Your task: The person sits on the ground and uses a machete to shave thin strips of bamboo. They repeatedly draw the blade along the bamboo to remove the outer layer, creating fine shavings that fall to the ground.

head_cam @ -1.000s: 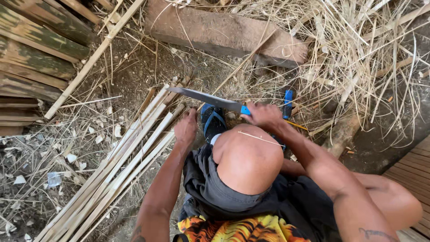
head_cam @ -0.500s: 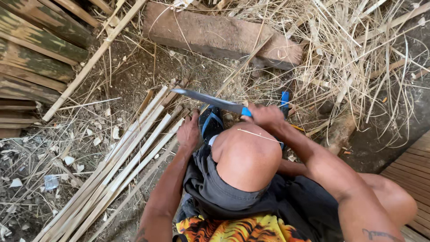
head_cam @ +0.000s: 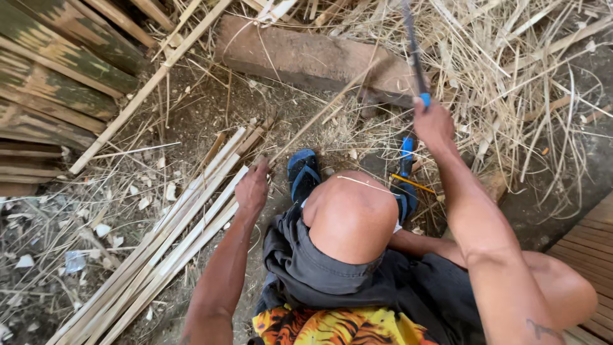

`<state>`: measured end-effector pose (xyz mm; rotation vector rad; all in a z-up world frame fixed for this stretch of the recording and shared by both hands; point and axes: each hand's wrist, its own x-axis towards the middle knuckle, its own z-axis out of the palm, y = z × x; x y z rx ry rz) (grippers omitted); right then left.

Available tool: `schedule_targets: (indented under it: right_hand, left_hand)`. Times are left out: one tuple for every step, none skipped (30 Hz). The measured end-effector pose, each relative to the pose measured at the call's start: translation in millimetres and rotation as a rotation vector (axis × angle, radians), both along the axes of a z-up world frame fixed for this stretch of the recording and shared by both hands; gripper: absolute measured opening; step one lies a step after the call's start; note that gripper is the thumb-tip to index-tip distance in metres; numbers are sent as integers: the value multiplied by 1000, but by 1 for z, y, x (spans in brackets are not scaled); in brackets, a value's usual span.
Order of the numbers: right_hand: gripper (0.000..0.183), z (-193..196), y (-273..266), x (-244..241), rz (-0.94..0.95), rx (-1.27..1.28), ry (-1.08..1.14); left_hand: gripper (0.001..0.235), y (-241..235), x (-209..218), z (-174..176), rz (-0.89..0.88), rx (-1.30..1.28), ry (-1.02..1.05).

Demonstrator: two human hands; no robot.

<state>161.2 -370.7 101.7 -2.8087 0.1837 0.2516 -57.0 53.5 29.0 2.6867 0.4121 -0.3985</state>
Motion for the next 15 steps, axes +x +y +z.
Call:
schedule_targets:
  right_hand:
    - [51,-5,-5,0,2,72,51]
    - [53,-8,-11,-5,-3,141,99]
    - [55,-11,-16,-11,-7,210,147]
    - [51,-16,-15,-22,25,326,125]
    - [47,-25,-8,-35,57,443,102]
    - [43,-32,-4,-41,89,563,83]
    - [44,-39,-3,-42,-18,680,188]
    - [44,-50,4,-44,-128,797,297]
    - [45,-58,6,-45,-240,911,407]
    - [46,-62,4,-43,-219,901,403]
    - [48,-62,1,-42,-199,892,400]
    - [49,-59,0,-38,-168,877,403]
    - [45,-54,2,-36,-49,714,265]
    - [40,-45,7,-34,69,551,126]
    - [36,-34,13,-31,186,386,-13]
  left_hand:
    - [29,7,2,-1,12,32,-3]
    - [26,14,8,-6,74,24,71]
    - [26,22,18,-12,135,16,146]
    - [31,27,25,-21,199,0,226]
    - [30,34,29,-28,212,60,52]
    - [28,41,33,-34,224,123,-119]
    - [27,43,36,-37,234,185,-291]
    - [27,44,38,-38,257,218,-324]
    - [27,46,40,-36,280,252,-357]
    - [27,50,44,-31,296,284,-400]
    - [28,53,45,-25,277,204,-247]
    - [29,51,43,-21,268,122,-92]
    - [30,46,40,-19,259,39,62]
    - [29,37,37,-23,240,27,-109]
    - [29,24,32,-31,221,16,-281]
